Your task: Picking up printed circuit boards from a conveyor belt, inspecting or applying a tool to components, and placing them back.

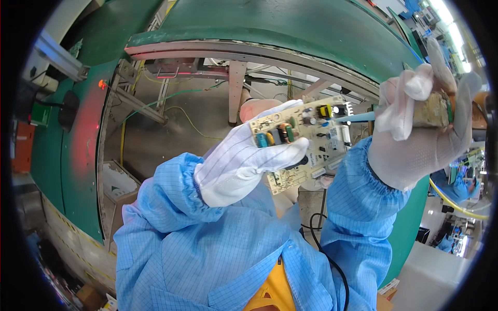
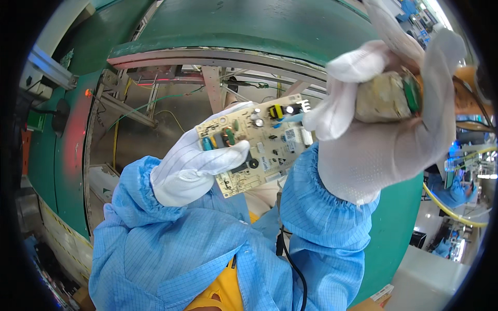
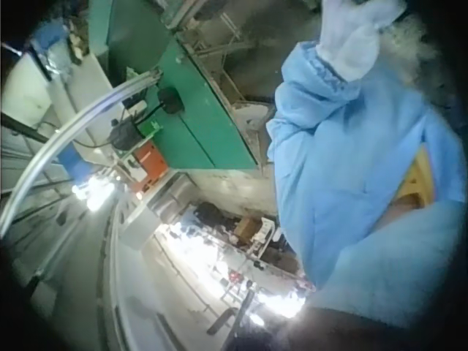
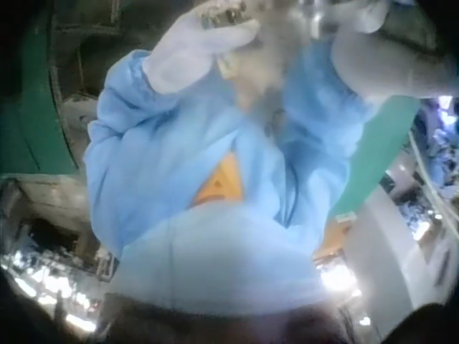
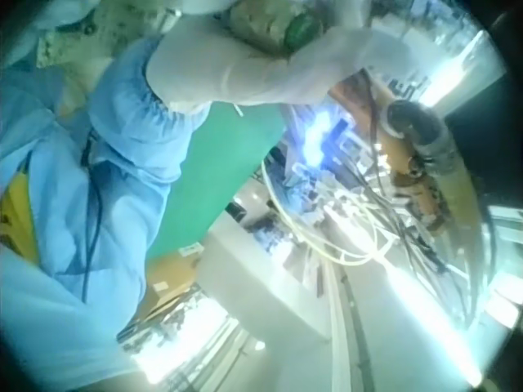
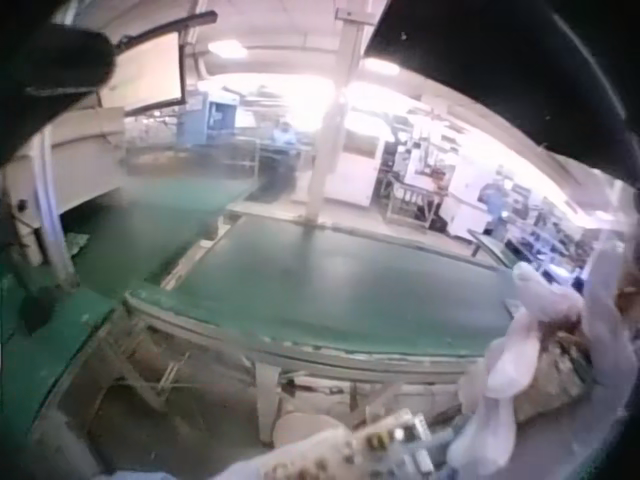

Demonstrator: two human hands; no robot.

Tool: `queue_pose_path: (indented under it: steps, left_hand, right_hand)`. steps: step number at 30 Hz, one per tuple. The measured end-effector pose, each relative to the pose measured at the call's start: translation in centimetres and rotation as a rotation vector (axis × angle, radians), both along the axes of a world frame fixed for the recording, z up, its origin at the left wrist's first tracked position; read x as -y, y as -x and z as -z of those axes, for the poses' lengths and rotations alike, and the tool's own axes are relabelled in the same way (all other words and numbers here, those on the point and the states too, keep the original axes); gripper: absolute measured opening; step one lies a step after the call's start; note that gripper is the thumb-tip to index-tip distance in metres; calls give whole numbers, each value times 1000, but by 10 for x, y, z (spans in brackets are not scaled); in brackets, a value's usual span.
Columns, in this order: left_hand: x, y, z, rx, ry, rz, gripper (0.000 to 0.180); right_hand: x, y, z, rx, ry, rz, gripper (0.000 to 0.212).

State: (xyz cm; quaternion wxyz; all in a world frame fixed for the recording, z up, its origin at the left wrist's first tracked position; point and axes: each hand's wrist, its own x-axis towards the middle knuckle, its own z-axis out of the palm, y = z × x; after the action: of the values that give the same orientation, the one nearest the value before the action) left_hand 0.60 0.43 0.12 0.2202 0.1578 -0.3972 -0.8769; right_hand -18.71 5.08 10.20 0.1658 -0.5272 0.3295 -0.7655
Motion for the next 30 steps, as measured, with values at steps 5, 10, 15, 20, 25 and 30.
queue_pose_path:
  steps: [5,10,15,20,25,30]
  left_hand:
    - [3,-11,-18,81,-33,21,58]
    - [-4,-8,-23,91,-36,3,59]
    - [-8,-4,-12,-67,-262,-11,60]
    - [-7,-4,-9,-48,-276,4,58]
    - [-7,-5,-12,-8,-251,-29,56]
    - [-2,-10,-24,4,-267,-41,53]
  right_hand:
    - [15,0,6,27,57,134,46]
    - [7,5,2,18,73,199,47]
    - [1,6,-1,-10,59,209,47]
    - [-1,5,-1,-38,34,200,48]
    - [-2,5,-1,-67,2,184,48]
    - [-3,6,1,-99,-36,165,48]
